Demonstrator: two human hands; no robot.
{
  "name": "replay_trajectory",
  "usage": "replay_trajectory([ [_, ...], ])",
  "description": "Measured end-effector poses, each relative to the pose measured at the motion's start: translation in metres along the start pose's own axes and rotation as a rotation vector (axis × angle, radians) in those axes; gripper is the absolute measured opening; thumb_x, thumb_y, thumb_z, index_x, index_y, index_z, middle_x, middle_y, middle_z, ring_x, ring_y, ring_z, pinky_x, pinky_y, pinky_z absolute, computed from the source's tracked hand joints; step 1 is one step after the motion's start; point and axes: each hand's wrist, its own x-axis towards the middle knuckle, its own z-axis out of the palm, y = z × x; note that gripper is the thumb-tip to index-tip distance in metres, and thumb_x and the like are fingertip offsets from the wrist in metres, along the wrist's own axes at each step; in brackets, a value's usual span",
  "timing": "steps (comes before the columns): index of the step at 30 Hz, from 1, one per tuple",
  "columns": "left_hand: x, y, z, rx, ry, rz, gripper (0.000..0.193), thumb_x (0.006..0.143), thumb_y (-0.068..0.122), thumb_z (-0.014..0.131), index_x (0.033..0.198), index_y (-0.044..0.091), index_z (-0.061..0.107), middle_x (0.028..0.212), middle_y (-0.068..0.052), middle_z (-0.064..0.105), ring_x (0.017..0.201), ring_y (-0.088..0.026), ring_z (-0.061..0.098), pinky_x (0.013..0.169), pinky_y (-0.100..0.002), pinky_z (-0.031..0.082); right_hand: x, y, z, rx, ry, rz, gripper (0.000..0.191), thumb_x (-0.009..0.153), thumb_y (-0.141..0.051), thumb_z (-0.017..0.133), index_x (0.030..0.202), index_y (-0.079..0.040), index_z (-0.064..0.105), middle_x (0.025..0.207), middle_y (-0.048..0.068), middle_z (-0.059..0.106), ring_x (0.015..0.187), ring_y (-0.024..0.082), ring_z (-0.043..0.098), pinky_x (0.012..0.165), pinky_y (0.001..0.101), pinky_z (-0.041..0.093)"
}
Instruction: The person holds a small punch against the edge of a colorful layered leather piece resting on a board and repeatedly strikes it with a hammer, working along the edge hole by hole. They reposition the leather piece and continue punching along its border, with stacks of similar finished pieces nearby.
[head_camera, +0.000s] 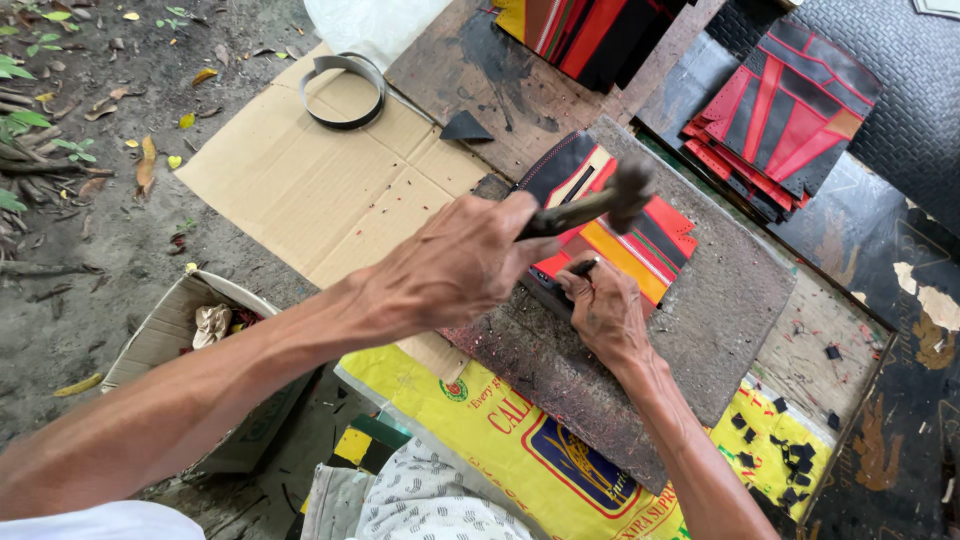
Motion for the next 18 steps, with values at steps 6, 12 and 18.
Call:
replay_trajectory([
  [6,0.002,0.024,-0.003,0.134,-0.067,0.064,0.032,0.105,0.027,0.057,0.092,-0.002,0.051,0.051,-0.009,0.054,0.038,-0.023,0.052,0.038,-0.045,0.042,0.002,0.0,0.001,-0.014,-0.006,-0.033,0.012,0.097,-0.016,0.067,0.097,-0.004,0.066,0.075,0.014,0.069,0.068,0.027,0.07,0.064,0.0397,0.053],
  [12,0.002,0.028,-0.01,-0.145,0.144,0.196,0.034,0.106,0.03,0.056,0.094,-0.002,0.051,0.055,-0.008,0.051,0.041,-0.02,0.052,0.038,-0.042,0.042,0.0,0.004,0.002,0.039,0.014,-0.095,0.013,0.097,-0.016,0.067,0.096,-0.004,0.064,0.08,0.014,0.069,0.071,0.027,0.07,0.066,0.0389,0.054],
  [18,0.004,0.023,-0.01,0.151,-0.141,0.034,0.028,0.102,0.026,0.057,0.094,0.0,0.05,0.054,-0.011,0.055,0.039,-0.025,0.052,0.039,-0.045,0.043,0.001,0.004,0.006,-0.107,0.021,-0.081,0.014,0.093,-0.018,0.073,0.095,-0.006,0.067,0.078,0.016,0.067,0.071,0.034,0.068,0.065,0.0425,0.051],
])
